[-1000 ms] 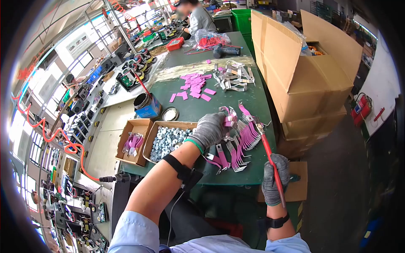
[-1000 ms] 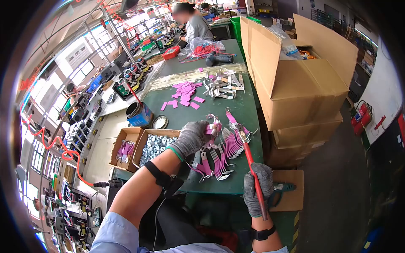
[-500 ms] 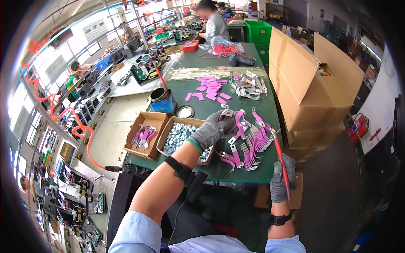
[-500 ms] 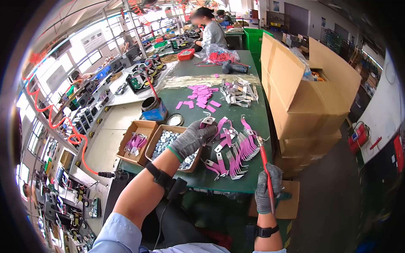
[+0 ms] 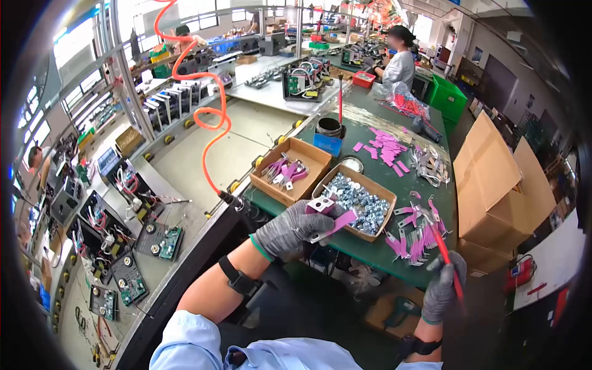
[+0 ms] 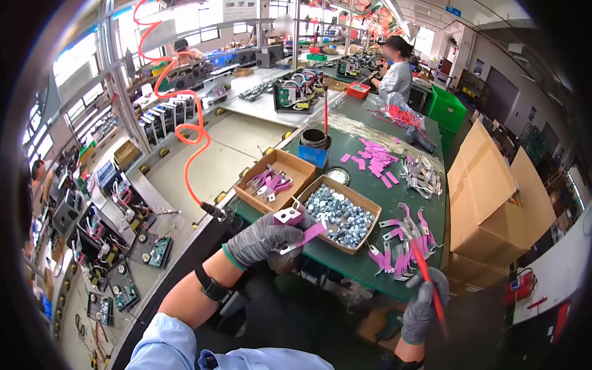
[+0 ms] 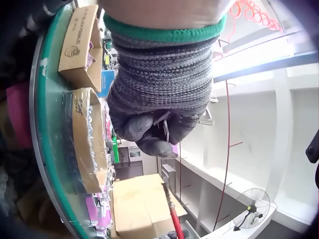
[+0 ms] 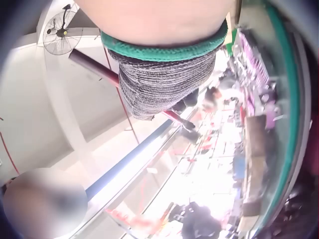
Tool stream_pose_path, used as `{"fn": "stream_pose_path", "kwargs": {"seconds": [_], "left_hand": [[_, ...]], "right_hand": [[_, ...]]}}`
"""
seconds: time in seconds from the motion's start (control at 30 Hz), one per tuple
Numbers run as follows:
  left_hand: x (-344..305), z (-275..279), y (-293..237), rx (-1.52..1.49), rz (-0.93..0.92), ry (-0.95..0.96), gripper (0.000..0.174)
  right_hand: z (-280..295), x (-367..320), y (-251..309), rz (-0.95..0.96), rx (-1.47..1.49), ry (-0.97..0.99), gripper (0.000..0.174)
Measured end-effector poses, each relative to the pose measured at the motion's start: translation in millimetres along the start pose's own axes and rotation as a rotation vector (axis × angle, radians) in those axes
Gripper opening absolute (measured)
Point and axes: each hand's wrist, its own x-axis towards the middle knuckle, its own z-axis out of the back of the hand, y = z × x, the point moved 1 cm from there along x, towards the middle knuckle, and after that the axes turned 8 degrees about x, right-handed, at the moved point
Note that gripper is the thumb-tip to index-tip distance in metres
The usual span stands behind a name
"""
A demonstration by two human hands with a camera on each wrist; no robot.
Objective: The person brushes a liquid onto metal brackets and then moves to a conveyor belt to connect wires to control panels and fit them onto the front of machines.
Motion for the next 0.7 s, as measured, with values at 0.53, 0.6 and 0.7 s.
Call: {"fn": "stream_pose_path", "kwargs": {"seconds": [0.53,0.6,0.7], "left_hand": [[-50.0,48.5,19.6,0.464,-0.357,0.005,0.008],[-52.7,47.7,8.1,0.553,-0.227,0.015,0.011],[-52.6,43.3,4.4,0.714,-0.328,-0.083,0.009]], "right_hand": [[-89.9,-1.8,48.0,-0.437,0.550,0.478,0.026],[-92.3,-0.9,49.2,-0.451,0.556,0.488,0.025],[-93.1,0.3,48.3,-0.467,0.465,0.534,0.024]]}}
